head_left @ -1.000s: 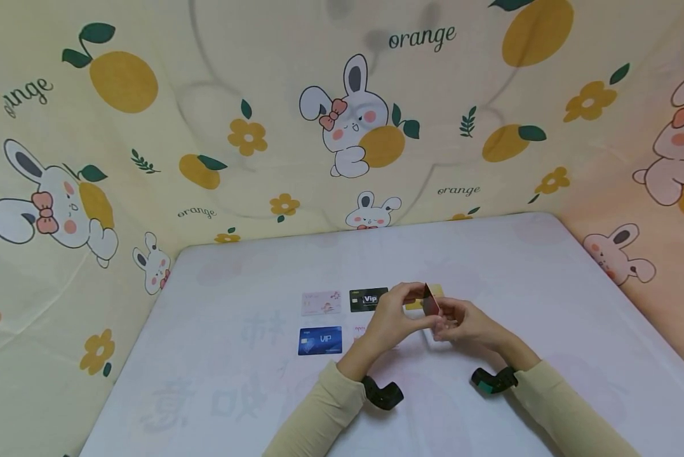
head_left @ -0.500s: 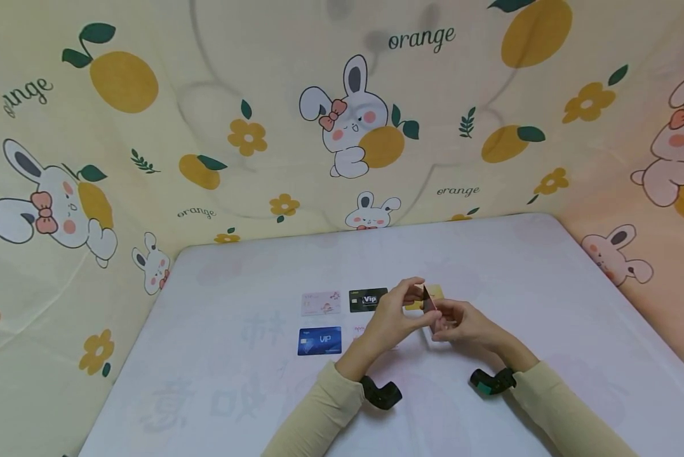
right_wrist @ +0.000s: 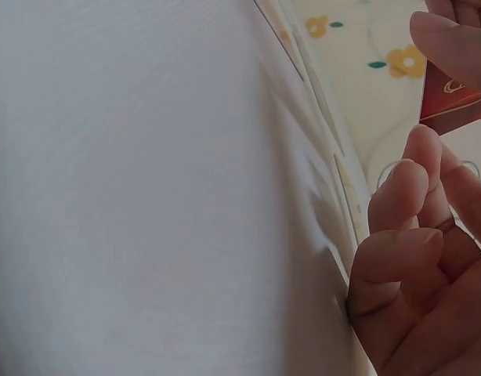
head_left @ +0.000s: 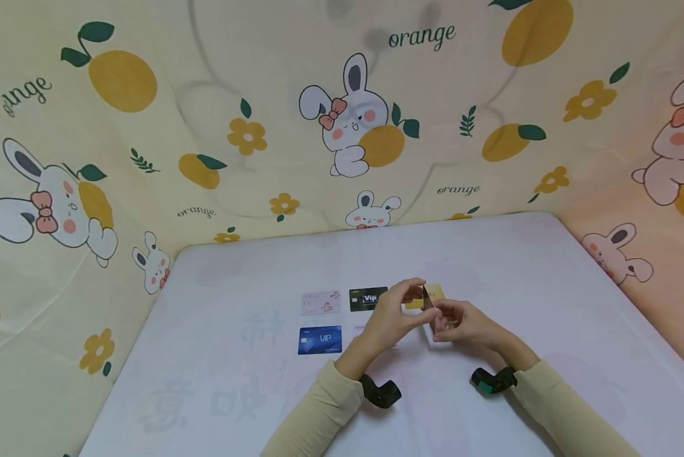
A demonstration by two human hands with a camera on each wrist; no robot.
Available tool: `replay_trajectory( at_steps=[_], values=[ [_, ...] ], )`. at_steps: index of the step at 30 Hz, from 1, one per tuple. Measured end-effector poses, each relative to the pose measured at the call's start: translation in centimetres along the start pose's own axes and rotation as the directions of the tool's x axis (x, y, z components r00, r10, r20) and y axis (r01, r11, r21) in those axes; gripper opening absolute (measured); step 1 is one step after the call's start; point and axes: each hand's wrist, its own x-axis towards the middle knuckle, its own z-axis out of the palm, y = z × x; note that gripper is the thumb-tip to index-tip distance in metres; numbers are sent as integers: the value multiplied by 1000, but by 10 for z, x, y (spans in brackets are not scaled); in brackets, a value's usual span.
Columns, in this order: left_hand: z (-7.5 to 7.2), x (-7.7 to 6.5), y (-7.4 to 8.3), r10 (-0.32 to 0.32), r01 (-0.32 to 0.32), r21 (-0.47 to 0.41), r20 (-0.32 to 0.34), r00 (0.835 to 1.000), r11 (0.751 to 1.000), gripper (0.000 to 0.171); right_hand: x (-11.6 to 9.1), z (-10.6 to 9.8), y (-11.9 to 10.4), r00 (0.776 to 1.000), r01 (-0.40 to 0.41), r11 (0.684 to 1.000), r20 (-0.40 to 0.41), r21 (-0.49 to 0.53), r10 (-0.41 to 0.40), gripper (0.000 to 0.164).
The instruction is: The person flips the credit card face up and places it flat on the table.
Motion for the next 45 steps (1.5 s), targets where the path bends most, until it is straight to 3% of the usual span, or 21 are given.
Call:
replay_trajectory(
  at_steps=[9, 19, 34, 45],
  values=[
    [-2, 0, -4, 14, -13, 92, -11, 1000, 996, 52, -2, -4, -4, 996, -65, 991, -61, -118, 58, 62],
    [-4, -2, -5, 36, -32, 92, -37, 999, 995, 52, -5, -8, -5, 998, -51, 993, -49, -103, 47, 59],
    [-5, -3, -11, 76, -72, 140, -21, 997, 988, 53, -7, -14, -5, 997, -60, 992, -51, -111, 55, 57],
    [-7, -6, -9, 44, -43, 170, -5, 999, 985, 53, -11, -17, -6, 998, -46, 993, -58, -110, 40, 59]
  ],
)
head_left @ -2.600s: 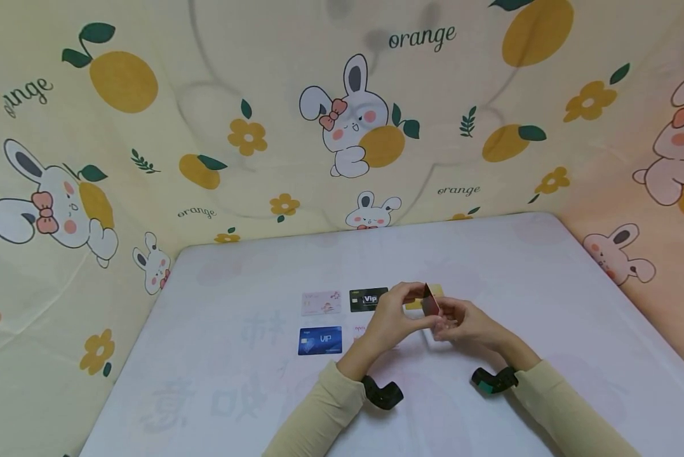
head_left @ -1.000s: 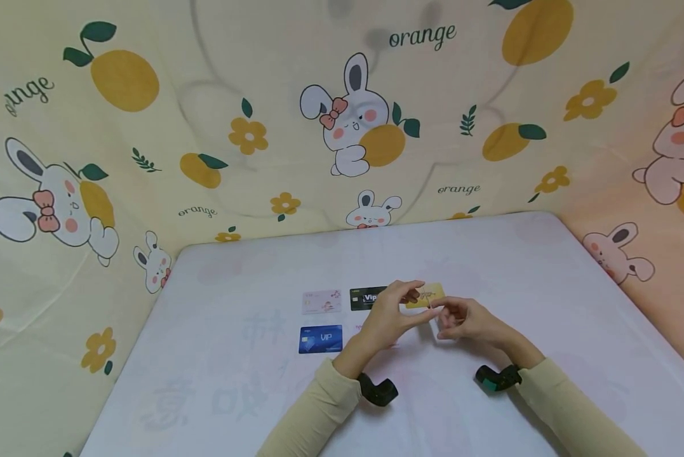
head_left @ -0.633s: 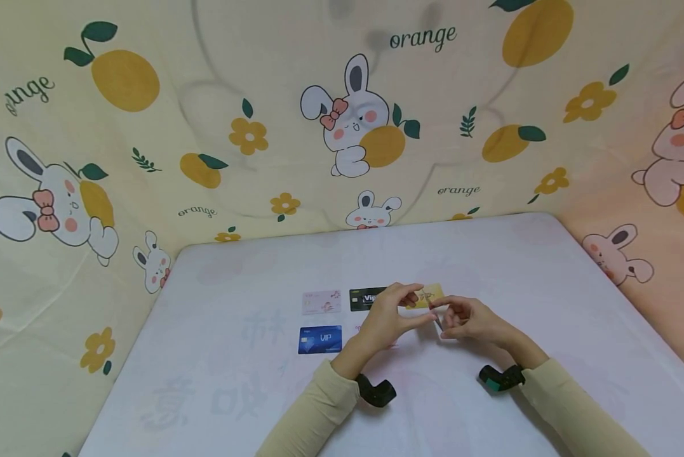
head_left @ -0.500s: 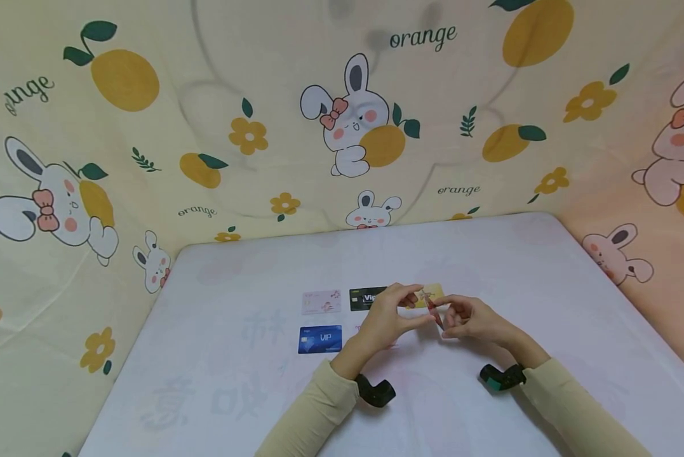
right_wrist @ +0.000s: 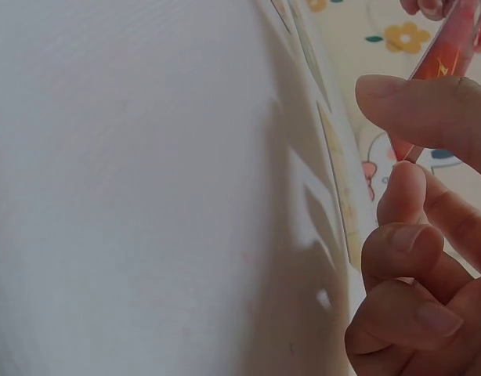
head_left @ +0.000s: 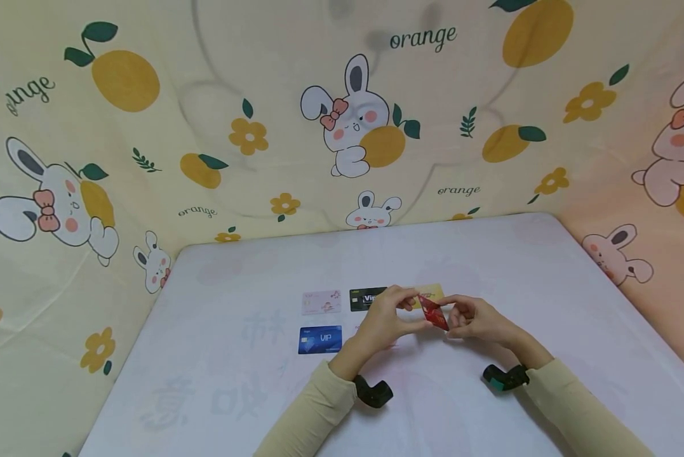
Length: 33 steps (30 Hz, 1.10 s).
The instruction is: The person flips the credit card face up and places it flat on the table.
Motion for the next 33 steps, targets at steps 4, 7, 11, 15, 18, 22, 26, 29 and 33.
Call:
replay_trajectory(
  at_steps=[4, 7, 11, 15, 18, 22, 26, 29, 33],
  values=[
    [-1, -1, 0, -16, 15, 29, 12, 1000, 999, 55, -1, -1, 1, 1000, 1, 1000, 2, 5, -1, 59],
    [-1, -1, -1, -37, 36, 33, 25, 999, 999, 54, -1, -3, 2, 1000, -9, 1000, 2, 2, 9, 60],
    [-2, -2, -3, -58, 58, 14, 44, 997, 998, 51, -3, -4, 2, 1000, -20, 1000, -8, -8, 19, 60],
    [-2, -2, -5, -58, 56, 34, 56, 997, 998, 50, -4, -4, 1, 999, -31, 999, -17, -14, 31, 60],
    [-2, -3, -6, -59, 54, 68, 65, 996, 996, 50, -4, -5, 0, 999, -45, 999, -19, -15, 45, 60],
    [-2, -3, -9, -71, 61, 111, 81, 994, 992, 51, -5, -7, 0, 998, -61, 998, -26, -30, 60, 59],
    [-2, -4, -12, -67, 53, 154, 91, 994, 987, 51, -7, -8, 0, 997, -69, 997, -37, -46, 68, 59],
    [-2, -6, -15, -61, 43, 171, 98, 993, 984, 52, -8, -9, -1, 997, -74, 996, -40, -51, 72, 60],
    [-3, -7, -18, -56, 36, 179, 105, 993, 983, 54, -9, -10, -2, 996, -80, 996, -40, -49, 78, 60]
  ],
)
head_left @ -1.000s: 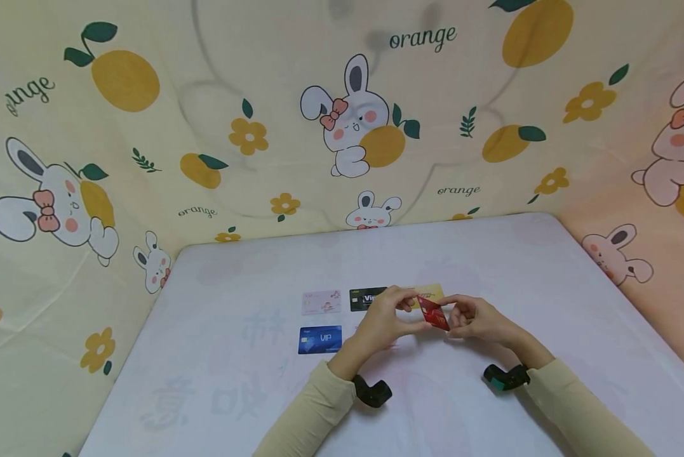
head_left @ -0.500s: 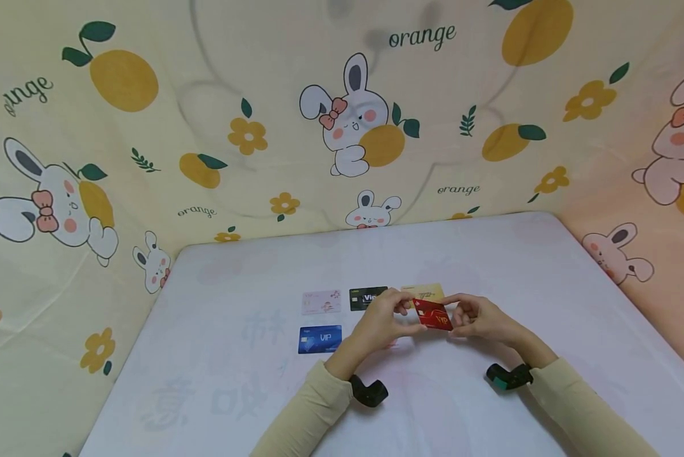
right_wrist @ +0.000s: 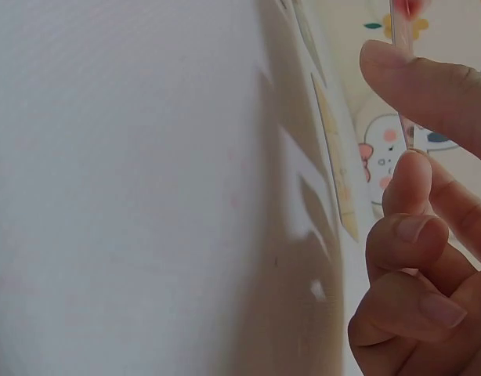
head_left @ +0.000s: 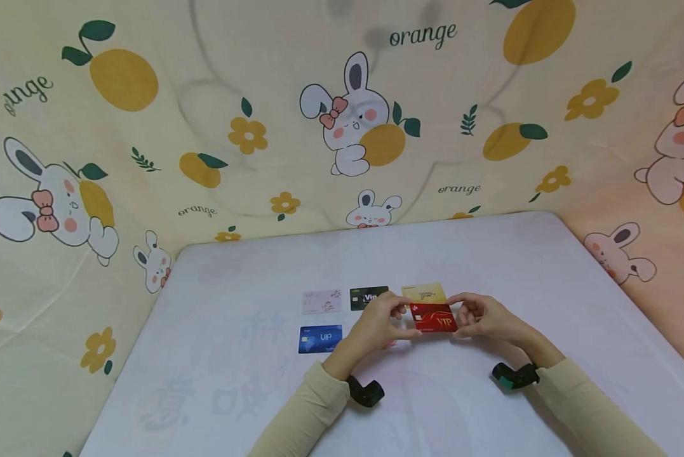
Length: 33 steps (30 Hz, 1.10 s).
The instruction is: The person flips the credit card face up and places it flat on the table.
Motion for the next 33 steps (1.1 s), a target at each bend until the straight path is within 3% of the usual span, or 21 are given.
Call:
replay_trajectory(
  at_steps=[10, 22, 33],
  values=[
    [2, 0, -2, 7, -7, -26, 3, 1000, 1000, 57, -2, -2, 1, 1000, 5, 1000, -1, 11, -5, 59],
    [12, 1, -3, -109, 111, -25, 72, 991, 993, 58, -4, -4, 4, 1000, -9, 1000, 25, 10, 8, 58],
    [15, -1, 0, -155, 152, 38, 78, 985, 988, 57, -5, -4, 6, 998, -23, 1000, 56, -21, 24, 56]
  ],
)
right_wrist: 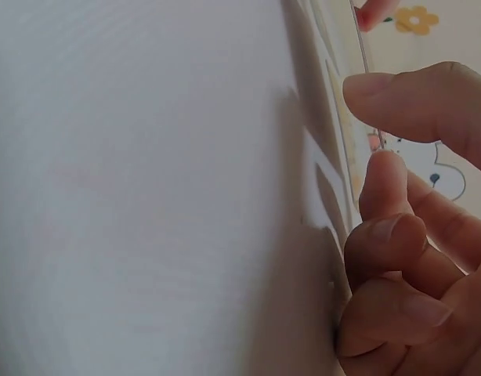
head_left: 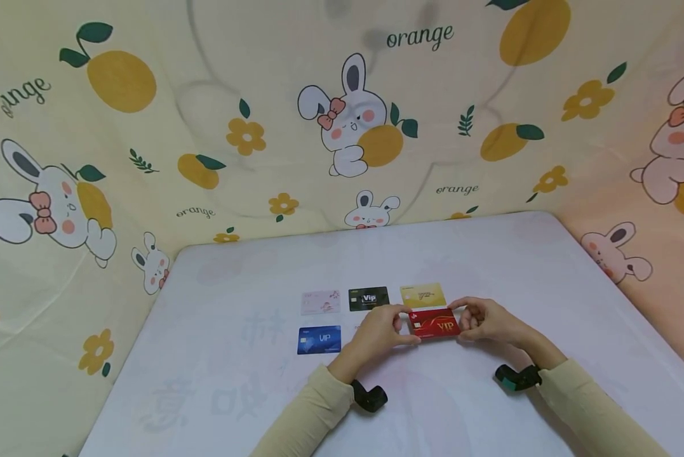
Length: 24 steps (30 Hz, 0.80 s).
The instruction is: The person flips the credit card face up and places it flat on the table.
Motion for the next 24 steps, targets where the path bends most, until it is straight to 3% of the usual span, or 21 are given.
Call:
replay_trajectory(
  at_steps=[8, 24],
  values=[
    [3, -1, 2, -34, 33, 31, 27, 999, 999, 57, 0, 2, 3, 1000, -5, 1000, 2, -10, 5, 55],
    [6, 4, 3, -74, 68, 146, 36, 997, 987, 55, 4, 5, -1, 992, -124, 992, -12, -20, 124, 57]
  ],
)
